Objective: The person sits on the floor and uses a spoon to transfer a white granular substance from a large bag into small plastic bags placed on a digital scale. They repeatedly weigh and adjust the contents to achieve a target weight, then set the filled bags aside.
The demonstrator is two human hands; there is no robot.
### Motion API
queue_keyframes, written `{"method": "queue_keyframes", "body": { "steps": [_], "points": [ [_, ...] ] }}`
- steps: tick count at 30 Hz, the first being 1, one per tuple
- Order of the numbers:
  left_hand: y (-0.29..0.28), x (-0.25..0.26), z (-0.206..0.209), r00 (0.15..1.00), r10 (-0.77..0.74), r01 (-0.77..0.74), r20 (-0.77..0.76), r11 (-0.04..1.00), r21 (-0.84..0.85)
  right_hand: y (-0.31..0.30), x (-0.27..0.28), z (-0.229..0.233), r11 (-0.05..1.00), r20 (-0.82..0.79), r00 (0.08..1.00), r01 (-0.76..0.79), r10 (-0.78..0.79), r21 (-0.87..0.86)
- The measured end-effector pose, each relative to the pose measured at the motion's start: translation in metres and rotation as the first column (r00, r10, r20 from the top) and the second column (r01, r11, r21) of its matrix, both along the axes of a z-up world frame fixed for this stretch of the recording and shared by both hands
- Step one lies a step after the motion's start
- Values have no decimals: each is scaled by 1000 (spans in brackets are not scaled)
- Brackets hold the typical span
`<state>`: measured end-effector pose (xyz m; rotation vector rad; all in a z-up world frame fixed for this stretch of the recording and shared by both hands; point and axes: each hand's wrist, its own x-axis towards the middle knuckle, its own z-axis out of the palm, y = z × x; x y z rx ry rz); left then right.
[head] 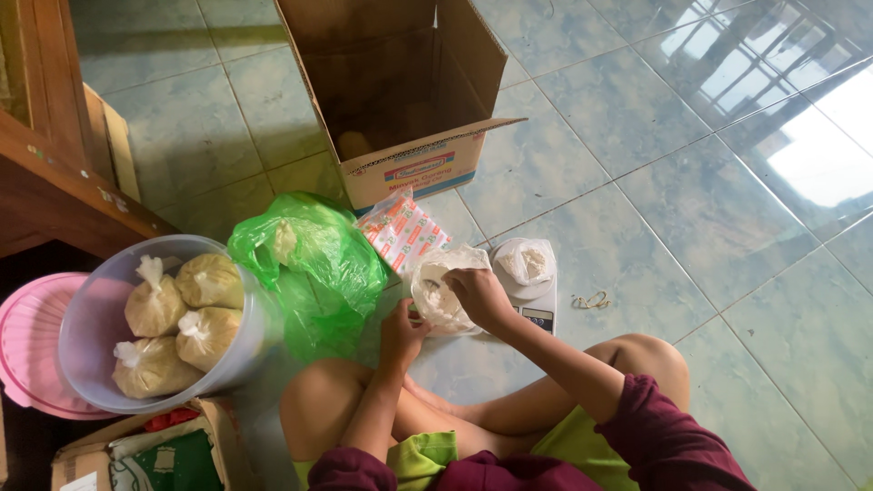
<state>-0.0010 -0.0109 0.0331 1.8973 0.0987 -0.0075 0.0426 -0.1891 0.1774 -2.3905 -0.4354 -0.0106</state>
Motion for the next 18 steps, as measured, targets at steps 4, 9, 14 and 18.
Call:
{"method": "queue_keyframes", "body": {
  "steps": [4,9,14,18],
  "points": [
    [-1,0,10,999,1,-2,-35,1000,-18,-6,-6,1,998,-27,999,-38,40,48],
    [-2,1,12,1000,17,-18,-16,998,-56,-12,-6,4,998,-163,987,-7,17,63],
    [-1,1,25,999,40,-43,-26,995,-87,-23,-4,-3,976,-209,977,87,-45,199],
    [-1,-1,45,998,57,-60,-26,992,-111,-33,-3,-3,929,-393,910,254,-135,270]
  ]
}}
